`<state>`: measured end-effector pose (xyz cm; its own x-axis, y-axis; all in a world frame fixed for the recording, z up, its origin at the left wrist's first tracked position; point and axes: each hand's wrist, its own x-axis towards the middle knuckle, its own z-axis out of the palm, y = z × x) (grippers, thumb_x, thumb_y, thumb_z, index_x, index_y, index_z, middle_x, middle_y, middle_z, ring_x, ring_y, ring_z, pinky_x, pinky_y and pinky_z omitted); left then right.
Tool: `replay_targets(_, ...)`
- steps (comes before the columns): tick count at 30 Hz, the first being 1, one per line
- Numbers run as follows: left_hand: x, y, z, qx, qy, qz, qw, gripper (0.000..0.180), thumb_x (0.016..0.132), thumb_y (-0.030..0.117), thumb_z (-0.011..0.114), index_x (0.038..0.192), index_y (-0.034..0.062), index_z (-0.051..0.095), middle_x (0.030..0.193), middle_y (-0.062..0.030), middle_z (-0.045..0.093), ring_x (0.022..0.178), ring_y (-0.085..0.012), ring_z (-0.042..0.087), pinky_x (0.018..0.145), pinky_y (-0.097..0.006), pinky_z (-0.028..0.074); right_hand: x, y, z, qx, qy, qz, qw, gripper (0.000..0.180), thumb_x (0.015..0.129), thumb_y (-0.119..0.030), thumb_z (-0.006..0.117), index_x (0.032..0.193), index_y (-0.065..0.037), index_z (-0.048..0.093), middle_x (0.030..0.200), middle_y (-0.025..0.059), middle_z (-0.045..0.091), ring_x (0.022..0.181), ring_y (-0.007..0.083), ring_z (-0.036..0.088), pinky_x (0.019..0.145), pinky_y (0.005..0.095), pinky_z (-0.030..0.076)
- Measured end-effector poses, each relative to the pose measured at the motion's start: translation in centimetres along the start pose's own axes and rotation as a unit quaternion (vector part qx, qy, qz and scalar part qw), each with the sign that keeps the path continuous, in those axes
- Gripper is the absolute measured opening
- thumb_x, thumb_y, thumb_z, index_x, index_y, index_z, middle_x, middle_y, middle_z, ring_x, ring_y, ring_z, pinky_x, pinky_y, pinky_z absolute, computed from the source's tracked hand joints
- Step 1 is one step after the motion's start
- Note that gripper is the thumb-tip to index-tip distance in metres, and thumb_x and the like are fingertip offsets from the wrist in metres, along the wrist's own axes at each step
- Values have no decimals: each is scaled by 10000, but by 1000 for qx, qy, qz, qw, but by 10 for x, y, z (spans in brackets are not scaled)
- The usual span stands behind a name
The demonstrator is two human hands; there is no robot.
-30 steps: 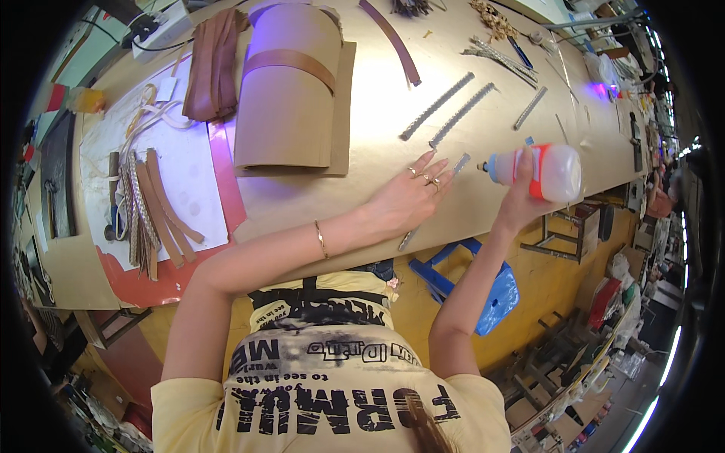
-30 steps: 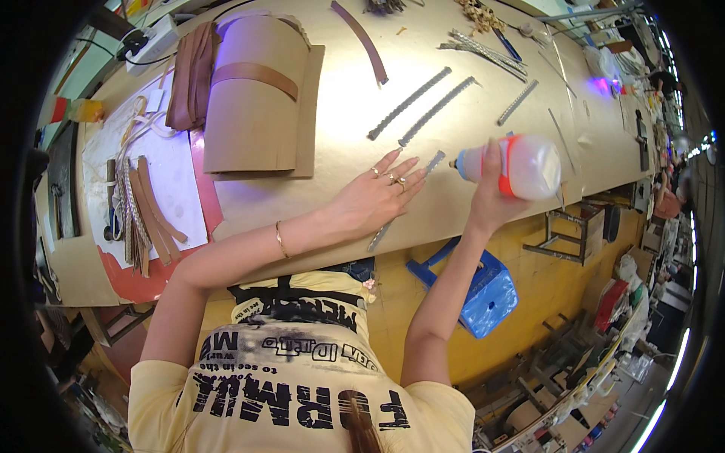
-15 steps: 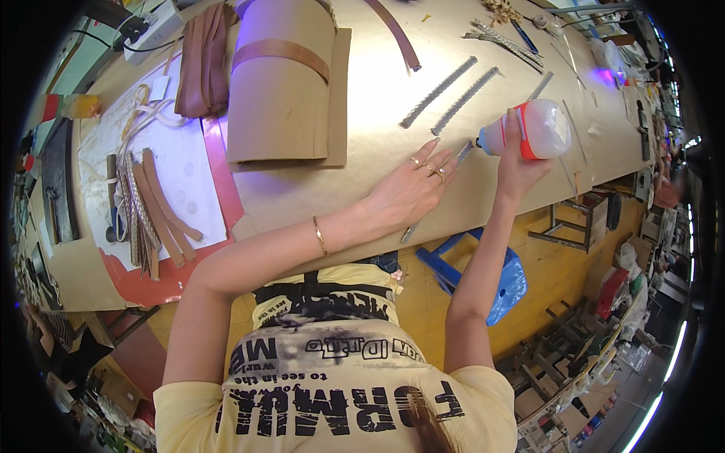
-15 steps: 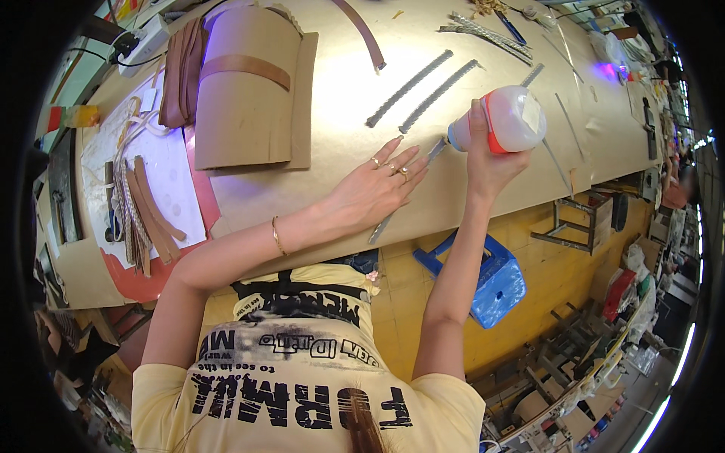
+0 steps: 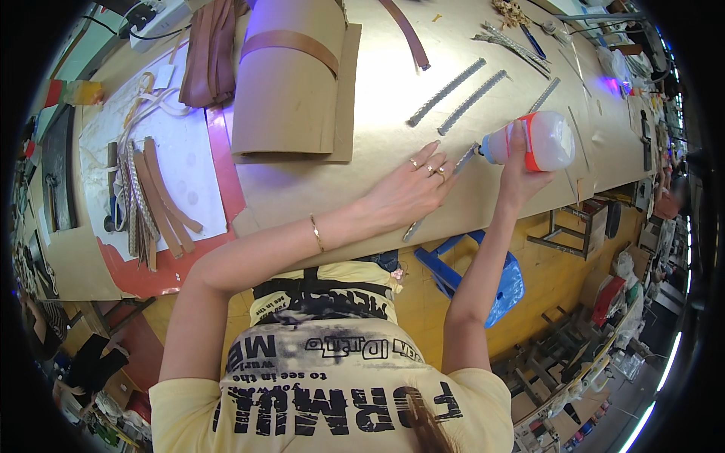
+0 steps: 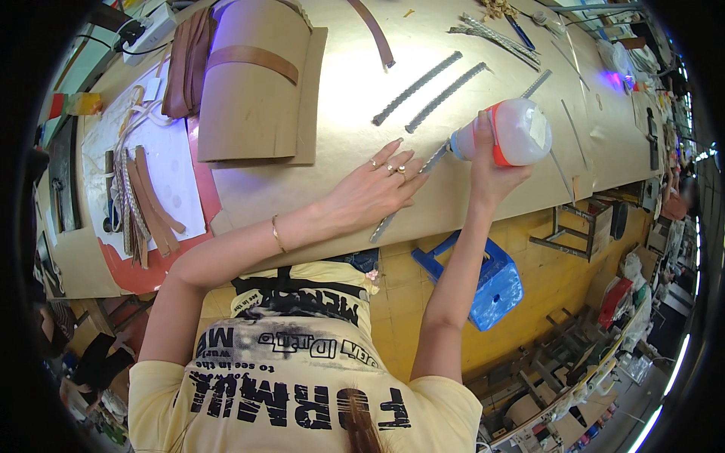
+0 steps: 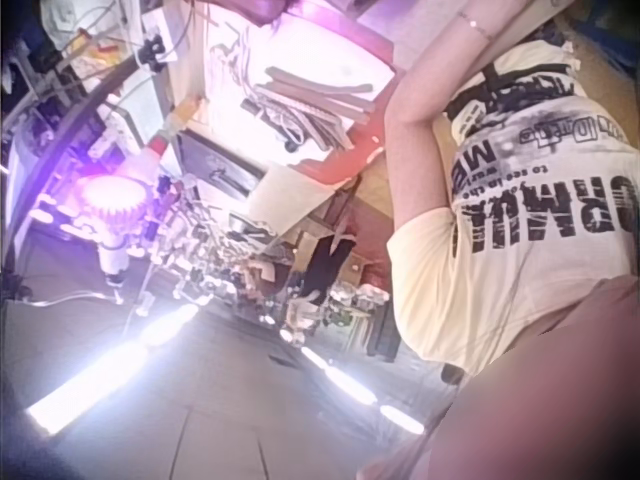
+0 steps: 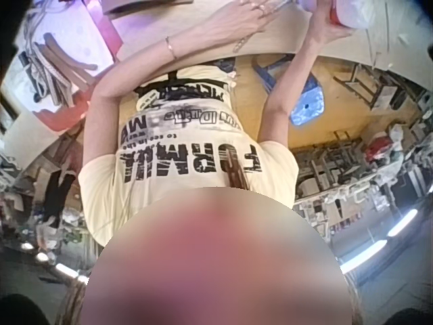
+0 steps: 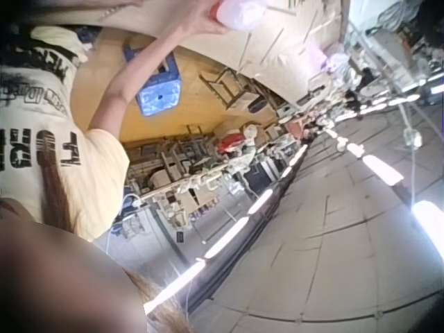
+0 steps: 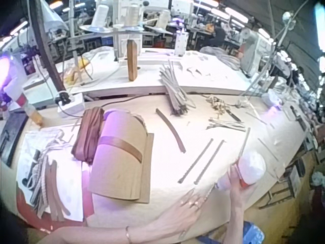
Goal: The person applies glue to braided leather strips and wraps them around a cylindrical cardboard form. They repeat this process with multiple strips, pressing each into place to secure it.
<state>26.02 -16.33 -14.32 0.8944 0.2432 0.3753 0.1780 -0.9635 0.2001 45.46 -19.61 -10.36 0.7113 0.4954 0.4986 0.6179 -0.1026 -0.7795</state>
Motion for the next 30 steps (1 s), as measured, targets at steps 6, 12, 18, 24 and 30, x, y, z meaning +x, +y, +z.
replay_targets(6,-4,-1,-1,-40,44,-2,998,231,853,174,566,1010,30,656,991,-69,595,1041,-224,568,1129,-442,343,-9,-6,-2,2,-11,-11,1000,435,745,-232,853,1025,40,661,962,109,696,862,201,673,803,346,536)
replay_targets(12,-6,-1,0,-65,57,-11,996,202,841,212,606,950,50,656,958,-62,597,1023,-213,567,1137,-444,332,-20,-10,-2,23,-9,6,1000,437,752,-205,845,1061,33,649,992,111,691,889,199,669,817,344,534)
replay_targets(18,-7,-2,1,-63,61,-6,996,180,834,226,617,884,59,660,966,-60,603,1006,-206,576,1139,-447,329,-27,-13,-5,35,-15,1,999,432,753,-194,842,1068,24,644,995,105,686,898,197,666,828,343,529)
replay_targets(24,-31,12,-12,-84,63,14,994,179,816,227,630,852,57,672,972,-62,600,979,-207,582,1113,-453,345,-32,-12,-6,31,-18,-11,999,451,746,-218,849,1067,23,643,989,107,685,892,208,666,830,348,528)
replay_targets(30,-75,24,-31,-77,52,16,996,214,790,200,622,909,30,674,974,-51,599,971,-191,572,1100,-451,350,-42,-14,-8,7,-21,-31,999,373,818,-201,785,1066,40,645,1010,122,681,889,203,659,813,346,542)
